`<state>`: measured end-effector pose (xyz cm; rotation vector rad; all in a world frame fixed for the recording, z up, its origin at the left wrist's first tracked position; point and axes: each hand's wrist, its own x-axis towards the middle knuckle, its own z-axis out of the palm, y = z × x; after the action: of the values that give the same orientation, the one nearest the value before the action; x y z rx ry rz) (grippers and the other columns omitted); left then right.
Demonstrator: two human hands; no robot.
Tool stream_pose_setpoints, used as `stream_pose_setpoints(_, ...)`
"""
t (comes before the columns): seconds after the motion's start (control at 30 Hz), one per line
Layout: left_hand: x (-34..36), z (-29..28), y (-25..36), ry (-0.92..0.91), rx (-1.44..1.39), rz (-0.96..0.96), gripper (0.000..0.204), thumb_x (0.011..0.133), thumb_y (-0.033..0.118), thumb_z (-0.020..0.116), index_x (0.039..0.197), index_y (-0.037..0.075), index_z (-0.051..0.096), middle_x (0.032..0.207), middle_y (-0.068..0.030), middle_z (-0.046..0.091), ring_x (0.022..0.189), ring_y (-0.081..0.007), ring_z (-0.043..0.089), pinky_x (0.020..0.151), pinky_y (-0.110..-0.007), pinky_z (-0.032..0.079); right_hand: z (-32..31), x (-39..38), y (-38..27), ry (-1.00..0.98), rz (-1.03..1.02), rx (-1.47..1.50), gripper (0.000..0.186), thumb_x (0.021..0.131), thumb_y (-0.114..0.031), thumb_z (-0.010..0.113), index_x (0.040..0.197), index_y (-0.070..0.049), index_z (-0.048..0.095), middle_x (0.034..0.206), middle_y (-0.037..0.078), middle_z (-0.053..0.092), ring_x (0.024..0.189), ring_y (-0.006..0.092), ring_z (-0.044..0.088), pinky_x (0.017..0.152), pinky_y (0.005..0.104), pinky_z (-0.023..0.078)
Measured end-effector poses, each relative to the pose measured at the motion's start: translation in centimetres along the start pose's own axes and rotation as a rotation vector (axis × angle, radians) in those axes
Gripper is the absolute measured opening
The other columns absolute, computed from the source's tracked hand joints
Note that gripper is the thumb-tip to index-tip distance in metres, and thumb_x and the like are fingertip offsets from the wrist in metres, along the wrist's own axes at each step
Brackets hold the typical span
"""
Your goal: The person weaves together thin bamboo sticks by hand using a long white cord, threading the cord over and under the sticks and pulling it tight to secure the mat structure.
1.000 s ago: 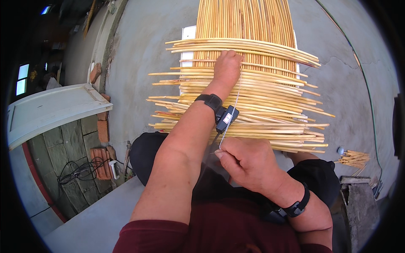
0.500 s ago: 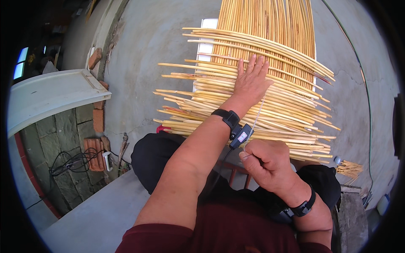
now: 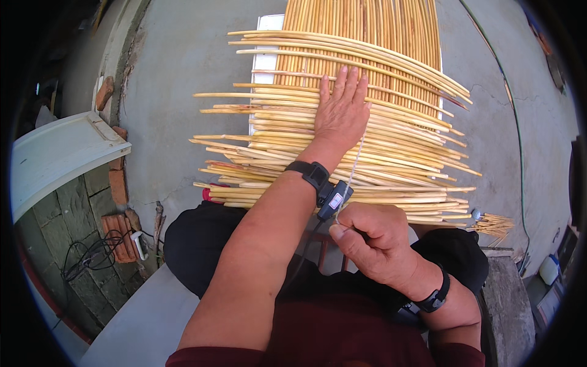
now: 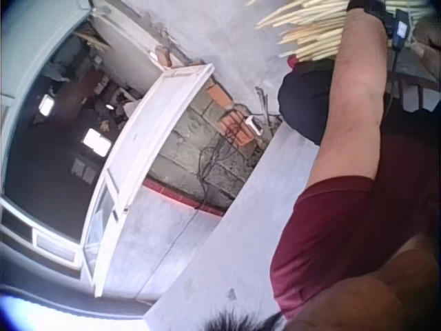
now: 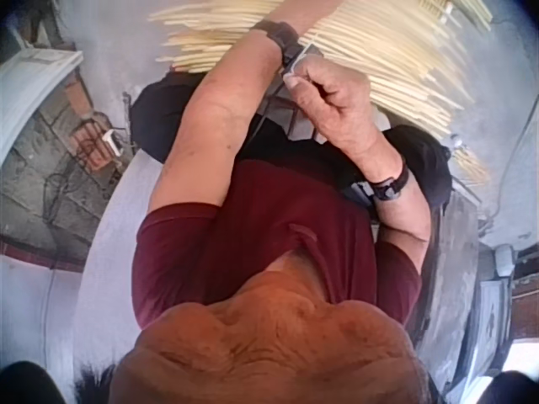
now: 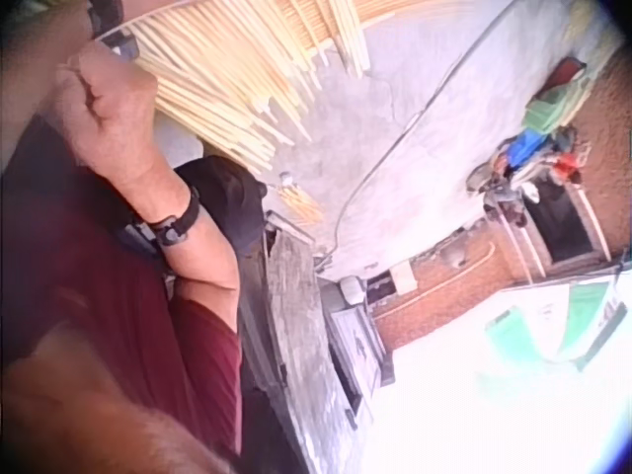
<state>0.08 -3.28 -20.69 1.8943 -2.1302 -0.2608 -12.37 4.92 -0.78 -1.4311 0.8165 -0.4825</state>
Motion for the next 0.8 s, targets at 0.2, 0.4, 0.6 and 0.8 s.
stream_pose_setpoints(0.2, 0.1, 0.6, -0.9, 0.123, -0.072, -0.033, 0.042, 0.098, 0.018, 0.051, 0.139, 0.006, 0.051, 0.148, -0.0148, 0.046, 0.143, -0.0311, 0.034, 0.120, -0.047, 0.020, 0.0, -0.6, 0.3, 0.087, -0.160, 0.043, 0.011, 0.088, -0.006, 0.065, 0.080, -0.006, 0.058, 0.065, 0.006, 0.054, 0.055, 0.0247, 0.053, 0.050, 0.0338, 0.040)
stream_pose_setpoints(0.4, 0.1, 0.6, -1.4, 0.122, -0.065, -0.009, 0.034, 0.098, 0.017, 0.054, 0.131, 0.010, 0.060, 0.141, -0.0122, 0.055, 0.139, -0.0293, 0.041, 0.119, -0.046, 0.023, -0.8, -1.4, -0.7, 0.108, -0.206, 0.105, 0.007, 0.084, -0.002, 0.063, 0.081, -0.006, 0.058, 0.066, 0.007, 0.054, 0.056, 0.0275, 0.055, 0.050, 0.0351, 0.042)
stream_pose_setpoints(0.6, 0.2, 0.9, -1.9, 0.142, -0.137, -0.016, 0.033, 0.097, 0.015, 0.057, 0.129, 0.010, 0.062, 0.139, -0.0112, 0.057, 0.138, -0.0281, 0.044, 0.118, -0.043, 0.025, -1.0, -2.7, 0.0, 0.161, -0.198, 0.055, 0.010, 0.086, -0.009, 0.062, 0.082, -0.006, 0.053, 0.065, 0.009, 0.053, 0.059, 0.0319, 0.057, 0.052, 0.0393, 0.044)
stream_pose_setpoints(0.8, 0.6, 0.7, -2.7, 0.154, -0.305, -0.150, 0.027, 0.098, 0.019, 0.056, 0.122, 0.012, 0.067, 0.137, -0.0090, 0.060, 0.137, -0.0280, 0.044, 0.118, -0.043, 0.024, -1.8, -3.6, -0.5, 0.106, -0.128, 0.103, 0.008, 0.083, -0.017, 0.061, 0.085, -0.009, 0.060, 0.069, 0.013, 0.062, 0.066, 0.0369, 0.063, 0.057, 0.0465, 0.049)
